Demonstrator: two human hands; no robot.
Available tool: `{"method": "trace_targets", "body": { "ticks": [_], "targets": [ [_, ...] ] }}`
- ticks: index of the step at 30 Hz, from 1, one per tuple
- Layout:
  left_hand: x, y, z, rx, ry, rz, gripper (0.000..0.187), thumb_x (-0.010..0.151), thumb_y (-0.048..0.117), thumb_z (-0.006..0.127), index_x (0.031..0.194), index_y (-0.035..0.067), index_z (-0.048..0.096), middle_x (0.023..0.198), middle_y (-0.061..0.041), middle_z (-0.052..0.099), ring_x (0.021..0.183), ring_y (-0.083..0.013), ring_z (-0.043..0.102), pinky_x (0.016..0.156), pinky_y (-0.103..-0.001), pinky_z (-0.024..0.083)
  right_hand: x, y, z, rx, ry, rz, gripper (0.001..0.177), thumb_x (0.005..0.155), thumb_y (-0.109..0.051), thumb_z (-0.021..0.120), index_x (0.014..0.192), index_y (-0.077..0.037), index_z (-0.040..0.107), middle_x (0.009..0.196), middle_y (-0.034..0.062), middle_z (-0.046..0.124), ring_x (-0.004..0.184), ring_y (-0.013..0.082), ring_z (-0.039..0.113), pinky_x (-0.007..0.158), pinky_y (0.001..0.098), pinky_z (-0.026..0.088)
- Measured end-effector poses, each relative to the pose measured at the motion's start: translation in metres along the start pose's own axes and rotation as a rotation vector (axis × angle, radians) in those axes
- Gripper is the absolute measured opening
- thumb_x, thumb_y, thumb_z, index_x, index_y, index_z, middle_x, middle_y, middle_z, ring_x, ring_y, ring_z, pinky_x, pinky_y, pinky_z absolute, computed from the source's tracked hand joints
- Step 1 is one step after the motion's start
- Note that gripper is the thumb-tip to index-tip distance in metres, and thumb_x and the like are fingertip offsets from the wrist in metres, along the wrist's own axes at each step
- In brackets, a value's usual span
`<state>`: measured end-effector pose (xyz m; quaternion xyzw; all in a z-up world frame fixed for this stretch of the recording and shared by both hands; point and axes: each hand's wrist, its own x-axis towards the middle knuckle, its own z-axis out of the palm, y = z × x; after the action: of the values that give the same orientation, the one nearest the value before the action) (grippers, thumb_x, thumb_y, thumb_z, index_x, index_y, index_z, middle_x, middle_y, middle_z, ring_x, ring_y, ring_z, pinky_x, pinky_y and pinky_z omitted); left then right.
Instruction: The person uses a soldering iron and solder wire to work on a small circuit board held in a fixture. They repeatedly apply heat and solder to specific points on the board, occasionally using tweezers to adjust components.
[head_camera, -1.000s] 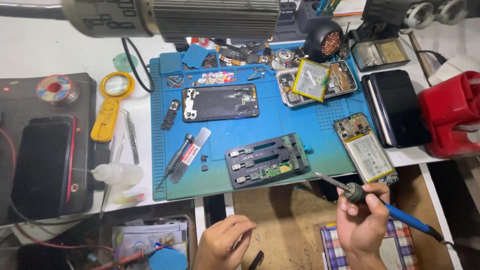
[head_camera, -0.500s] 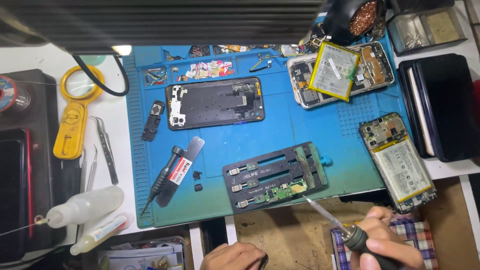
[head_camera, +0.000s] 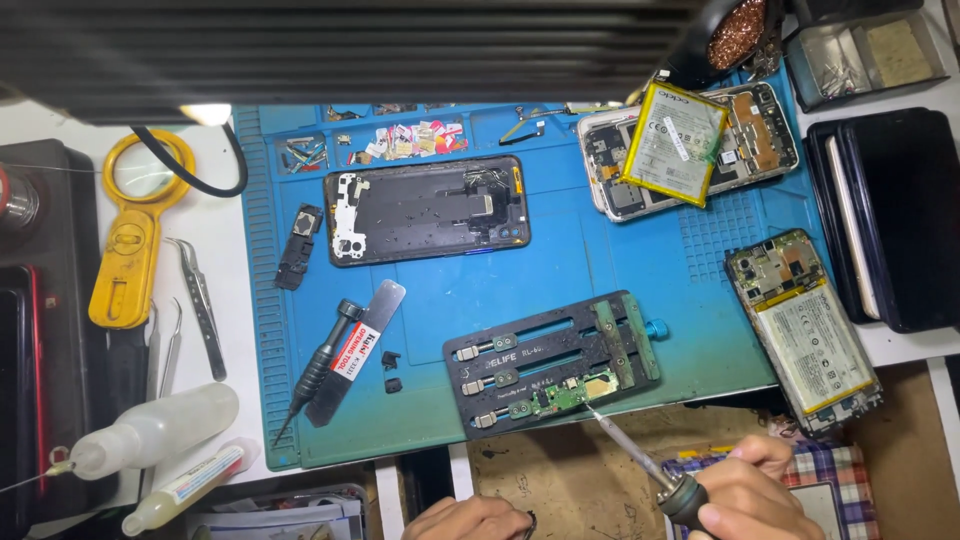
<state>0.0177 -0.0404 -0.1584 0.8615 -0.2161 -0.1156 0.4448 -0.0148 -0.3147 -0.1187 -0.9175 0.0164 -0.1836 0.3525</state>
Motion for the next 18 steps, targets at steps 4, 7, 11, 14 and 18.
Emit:
{"method": "trace_targets", "body": {
  "ticks": [4, 7, 11, 14, 18],
  "targets": [
    [0.0, 0.0, -0.001, -0.002, -0.06, -0.025, 0.013, 0.097, 0.037, 0.072, 0.099, 0.027, 0.081, 0.089, 0.008, 0.075, 0.075, -0.0082, 0.071, 0.062, -0.026, 0.052, 0.015, -0.011, 0.001, 0.157, 0.012, -0.066, 0.016, 0.098, -0.03, 0.047, 0.098, -0.021, 0.06, 0.054, -0.0111, 0.053, 0.058, 0.0053, 0.058, 0.086, 0.0358, 0.037],
    [-0.002, -0.002, -0.001, -0.011, -0.074, -0.042, 0.015, 0.097, 0.038, 0.072, 0.102, 0.027, 0.081, 0.091, 0.008, 0.075, 0.077, -0.0088, 0.072, 0.064, -0.026, 0.052, 0.025, -0.018, 0.006, 0.173, 0.026, -0.074, 0.009, 0.095, -0.026, 0.05, 0.09, -0.021, 0.056, 0.051, -0.0114, 0.054, 0.056, 0.0057, 0.058, 0.088, 0.0367, 0.035],
    [-0.005, -0.007, 0.003, -0.027, -0.083, -0.049, 0.016, 0.096, 0.033, 0.073, 0.107, 0.027, 0.082, 0.095, 0.009, 0.077, 0.08, -0.0092, 0.073, 0.065, -0.028, 0.053, 0.018, -0.009, 0.01, 0.198, 0.079, -0.082, 0.01, 0.096, -0.026, 0.051, 0.095, -0.024, 0.061, 0.049, -0.0134, 0.052, 0.053, 0.004, 0.06, 0.091, 0.0337, 0.037],
    [-0.004, -0.005, 0.001, -0.022, -0.088, -0.048, 0.015, 0.097, 0.034, 0.072, 0.106, 0.027, 0.082, 0.095, 0.009, 0.076, 0.08, -0.0092, 0.073, 0.065, -0.027, 0.052, 0.026, -0.019, 0.016, 0.195, 0.12, -0.09, 0.011, 0.096, -0.022, 0.048, 0.089, -0.024, 0.056, 0.047, -0.012, 0.049, 0.049, 0.005, 0.056, 0.088, 0.0358, 0.035],
    [-0.007, -0.012, 0.009, -0.008, -0.035, -0.03, 0.015, 0.095, 0.027, 0.073, 0.106, 0.028, 0.082, 0.094, 0.011, 0.078, 0.077, -0.0071, 0.074, 0.063, -0.027, 0.053, 0.028, -0.02, 0.013, 0.191, 0.084, -0.1, 0.004, 0.091, -0.022, 0.053, 0.09, -0.024, 0.057, 0.05, -0.0122, 0.049, 0.052, 0.0061, 0.058, 0.09, 0.0358, 0.035]
  ]
}}
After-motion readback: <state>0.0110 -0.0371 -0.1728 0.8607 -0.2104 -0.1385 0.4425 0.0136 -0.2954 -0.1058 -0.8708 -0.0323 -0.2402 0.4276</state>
